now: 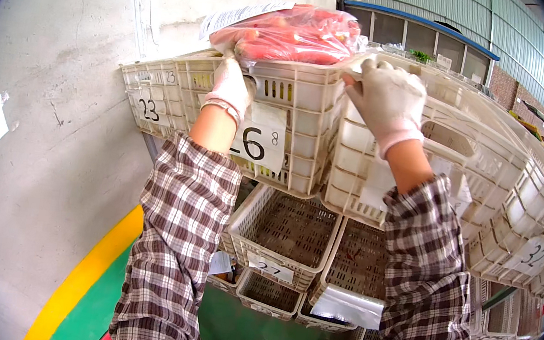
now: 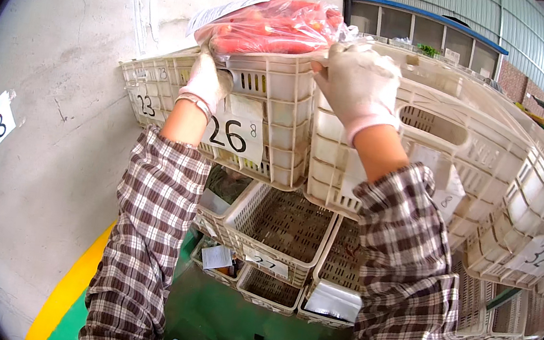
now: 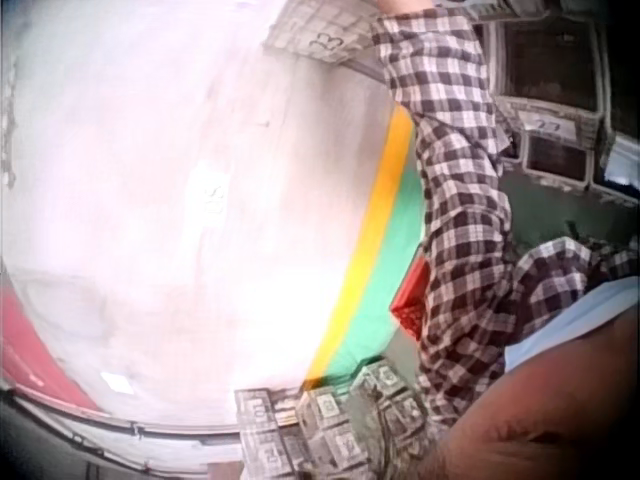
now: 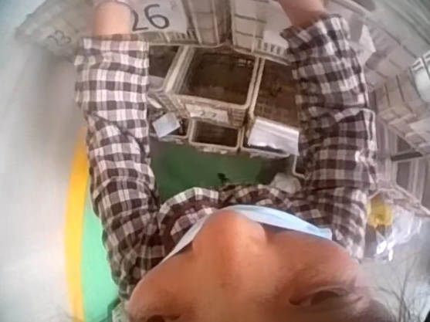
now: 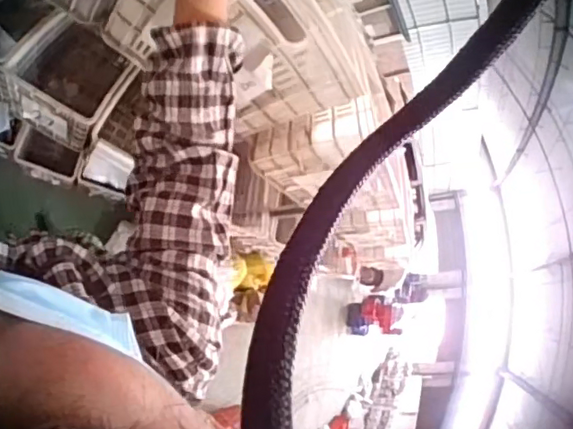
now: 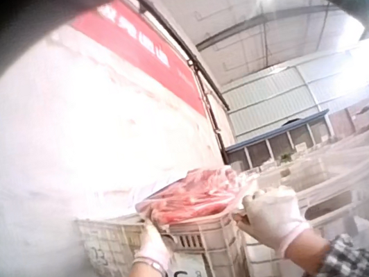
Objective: The person packs groceries by transferring packaged meat, produce, goods, and bottles from storage baskets into plastic bags while checking order papers, then lifts and moves an emptied plastic basket.
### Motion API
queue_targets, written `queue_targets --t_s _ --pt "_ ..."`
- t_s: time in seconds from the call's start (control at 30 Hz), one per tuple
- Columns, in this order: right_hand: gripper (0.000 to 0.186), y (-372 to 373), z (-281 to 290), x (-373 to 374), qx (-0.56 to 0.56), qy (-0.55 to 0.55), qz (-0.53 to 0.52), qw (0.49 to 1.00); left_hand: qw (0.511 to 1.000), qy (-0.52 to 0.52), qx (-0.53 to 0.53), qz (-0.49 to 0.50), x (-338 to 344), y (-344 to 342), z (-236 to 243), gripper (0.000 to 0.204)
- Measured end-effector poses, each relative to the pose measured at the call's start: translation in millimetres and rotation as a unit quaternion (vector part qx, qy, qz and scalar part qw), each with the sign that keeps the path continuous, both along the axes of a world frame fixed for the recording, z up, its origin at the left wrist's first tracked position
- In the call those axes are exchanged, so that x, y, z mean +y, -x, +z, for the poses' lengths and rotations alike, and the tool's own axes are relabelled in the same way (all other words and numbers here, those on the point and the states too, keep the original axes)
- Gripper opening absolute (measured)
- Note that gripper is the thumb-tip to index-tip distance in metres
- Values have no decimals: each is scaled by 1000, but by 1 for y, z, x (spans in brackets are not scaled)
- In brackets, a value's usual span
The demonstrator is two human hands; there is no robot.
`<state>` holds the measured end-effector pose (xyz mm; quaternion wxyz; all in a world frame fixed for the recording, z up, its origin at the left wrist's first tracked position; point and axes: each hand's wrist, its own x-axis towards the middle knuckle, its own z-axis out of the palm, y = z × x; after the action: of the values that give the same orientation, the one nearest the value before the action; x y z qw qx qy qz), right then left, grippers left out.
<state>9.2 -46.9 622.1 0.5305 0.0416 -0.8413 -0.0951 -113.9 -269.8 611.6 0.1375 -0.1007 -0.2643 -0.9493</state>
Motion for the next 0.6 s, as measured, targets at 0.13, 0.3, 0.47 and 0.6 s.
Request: queue_targets --t_s 0.13,0.3,0.47,0.6 --pt "39 -9 11 -5 -25 16 39 999 997 71 -14 22 -22 -6 2 42" --pt "40 -3 12 -3 -78 40 28 996 1000 6 -4 -26 -13 -60 -9 34" --pt "35 -17 13 3 -119 67 32 990 994 76 35 -64 -47 -147 -17 42" --pt "32 -14 13 1 -68 44 10 997 988 18 103 -110 -90 -209 -20 57"
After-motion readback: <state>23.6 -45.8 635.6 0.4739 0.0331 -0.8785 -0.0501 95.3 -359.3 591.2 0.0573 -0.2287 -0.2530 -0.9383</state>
